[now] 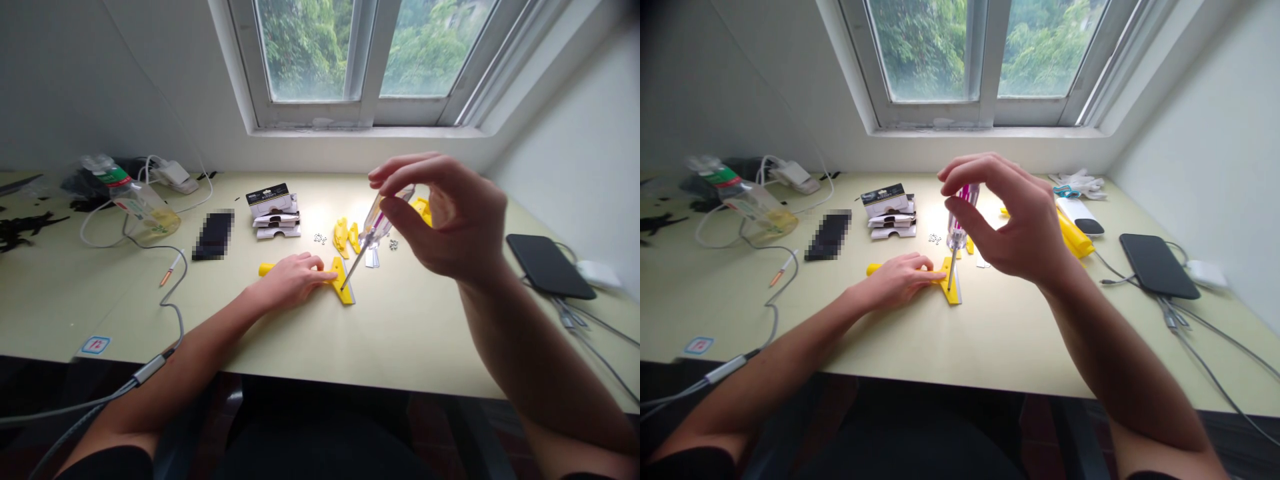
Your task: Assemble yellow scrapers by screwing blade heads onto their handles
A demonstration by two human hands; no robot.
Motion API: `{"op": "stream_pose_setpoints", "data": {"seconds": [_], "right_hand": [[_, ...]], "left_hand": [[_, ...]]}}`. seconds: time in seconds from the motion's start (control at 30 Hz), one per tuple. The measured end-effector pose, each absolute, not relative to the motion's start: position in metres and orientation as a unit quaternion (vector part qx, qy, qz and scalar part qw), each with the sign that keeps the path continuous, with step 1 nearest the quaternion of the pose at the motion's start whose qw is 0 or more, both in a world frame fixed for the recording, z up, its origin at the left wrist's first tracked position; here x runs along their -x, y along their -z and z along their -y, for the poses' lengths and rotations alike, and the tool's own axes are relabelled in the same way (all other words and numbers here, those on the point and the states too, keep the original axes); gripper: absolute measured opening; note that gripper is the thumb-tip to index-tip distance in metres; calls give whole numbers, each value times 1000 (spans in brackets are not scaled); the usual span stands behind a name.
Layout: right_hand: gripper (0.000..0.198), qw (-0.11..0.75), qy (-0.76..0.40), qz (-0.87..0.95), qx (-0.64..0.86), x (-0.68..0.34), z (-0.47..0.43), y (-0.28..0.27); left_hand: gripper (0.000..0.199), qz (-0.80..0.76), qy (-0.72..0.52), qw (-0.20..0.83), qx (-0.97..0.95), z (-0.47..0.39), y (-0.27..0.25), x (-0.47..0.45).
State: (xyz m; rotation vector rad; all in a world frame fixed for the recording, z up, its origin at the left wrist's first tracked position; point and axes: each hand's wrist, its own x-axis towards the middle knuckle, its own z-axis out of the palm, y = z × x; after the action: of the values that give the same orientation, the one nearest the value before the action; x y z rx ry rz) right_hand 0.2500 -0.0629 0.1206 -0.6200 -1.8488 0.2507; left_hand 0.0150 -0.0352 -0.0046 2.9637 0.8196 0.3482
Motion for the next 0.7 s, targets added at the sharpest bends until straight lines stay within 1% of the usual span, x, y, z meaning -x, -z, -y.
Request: {"op": "stream_pose_setpoints", "data": {"seconds": [0.13,0.23,0.37,0.43,0.5,0.57,0.7], "right_hand": [[24,538,-152,795,237,-251,62,-120],[27,535,-133,796,250,-253,62,-121],[34,487,-145,825,247,-256,63,-122],[34,500,-165,815,242,-255,63,-120],[36,524,-192,795,239,-253,63,-117],[36,528,-237,782,230,-251,64,-116],[23,508,-345,759,214,-245,67,-115]], "left_hand": [[34,-267,-112,26,-957,36,4,-15],[33,-266,-115,26,-957,36,4,-15],[34,-265,-117,25,-957,35,5,-15],[34,-266,-117,25,-957,35,5,-15],[34,-267,-116,25,-956,36,4,-15],[33,-268,-115,25,-956,36,4,-15],[34,-269,-117,29,-956,36,4,-15]]}}
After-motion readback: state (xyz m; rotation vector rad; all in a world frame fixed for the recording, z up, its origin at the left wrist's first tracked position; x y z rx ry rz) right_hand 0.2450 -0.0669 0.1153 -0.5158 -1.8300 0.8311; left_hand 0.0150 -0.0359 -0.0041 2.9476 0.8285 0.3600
